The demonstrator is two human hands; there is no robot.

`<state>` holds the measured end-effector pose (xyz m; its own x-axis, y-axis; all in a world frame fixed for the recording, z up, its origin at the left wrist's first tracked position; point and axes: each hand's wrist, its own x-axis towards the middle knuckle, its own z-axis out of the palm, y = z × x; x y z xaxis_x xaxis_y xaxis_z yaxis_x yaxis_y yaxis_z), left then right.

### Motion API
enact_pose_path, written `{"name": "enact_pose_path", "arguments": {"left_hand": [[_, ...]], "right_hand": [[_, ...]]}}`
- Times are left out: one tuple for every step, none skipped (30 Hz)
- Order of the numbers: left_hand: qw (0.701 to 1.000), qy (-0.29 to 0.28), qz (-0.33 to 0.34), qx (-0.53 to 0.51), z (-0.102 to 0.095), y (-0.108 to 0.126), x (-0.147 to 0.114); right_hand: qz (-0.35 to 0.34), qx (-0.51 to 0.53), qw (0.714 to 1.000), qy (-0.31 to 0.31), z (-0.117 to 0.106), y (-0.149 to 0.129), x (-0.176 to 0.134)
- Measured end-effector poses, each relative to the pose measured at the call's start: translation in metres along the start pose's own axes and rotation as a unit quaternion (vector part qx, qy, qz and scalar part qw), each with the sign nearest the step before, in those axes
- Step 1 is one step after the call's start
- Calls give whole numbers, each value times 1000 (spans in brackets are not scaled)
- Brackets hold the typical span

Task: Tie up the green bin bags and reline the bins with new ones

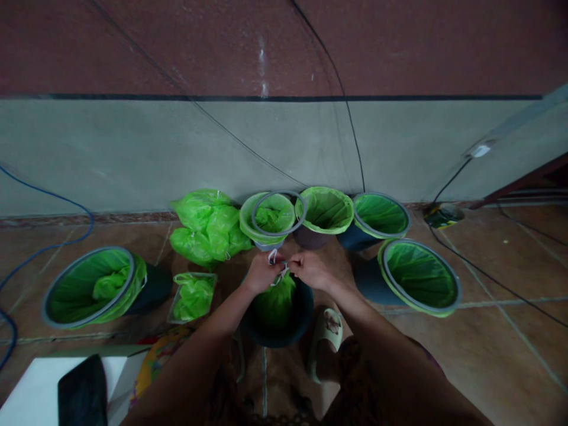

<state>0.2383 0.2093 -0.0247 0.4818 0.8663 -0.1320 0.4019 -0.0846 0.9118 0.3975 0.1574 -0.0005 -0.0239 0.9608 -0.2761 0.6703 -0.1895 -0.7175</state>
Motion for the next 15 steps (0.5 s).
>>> {"name": "enact_pose_path", "arguments": {"left_hand": [[999, 2, -3, 47, -1, -1, 0], [995, 4, -10, 96, -2, -2, -1], [989, 4, -18, 144, -3, -3, -1], [982, -1, -29, 187, -3, -5, -2], [974, -14, -39, 224, -4, -6, -2], [965, -30, -49, 255, -4, -8, -2], [956, -47, -59, 283, -5, -9, -3], [946, -63, -69, 309, -5, -10, -3], [937, -79, -76, 332, -5, -11, -5], [928, -95, -81, 350, -5, -12, -6], [921, -113, -81, 364, -4, -13, -8], [915, -131, -78, 373, -3, -14, -11], [911, -148, -74, 378, -1, -16, -14], [909, -162, -70, 378, 2, -18, -16], [909, -172, -71, 372, 6, -22, -19]], "right_hand": [[4, -79, 997, 10, 0, -1, -1], [15, -148, 989, 17, -1, -1, -1], [33, -200, 979, 19, -1, 0, -2], [55, -234, 970, 14, -1, 1, -2], [73, -253, 965, 3, -1, 3, -2], [84, -259, 962, -14, -1, 6, -2], [87, -257, 962, -31, -1, 8, -2], [83, -251, 963, -47, -1, 10, -2], [74, -244, 965, -57, 0, 11, -1], [63, -238, 967, -60, 1, 12, -1], [51, -231, 970, -57, 1, 13, 0], [42, -220, 973, -52, 3, 14, 1], [33, -199, 978, -50, 4, 16, 2], [22, -165, 985, -52, 6, 17, 3], [9, -121, 991, -59, 9, 19, 4]]}}
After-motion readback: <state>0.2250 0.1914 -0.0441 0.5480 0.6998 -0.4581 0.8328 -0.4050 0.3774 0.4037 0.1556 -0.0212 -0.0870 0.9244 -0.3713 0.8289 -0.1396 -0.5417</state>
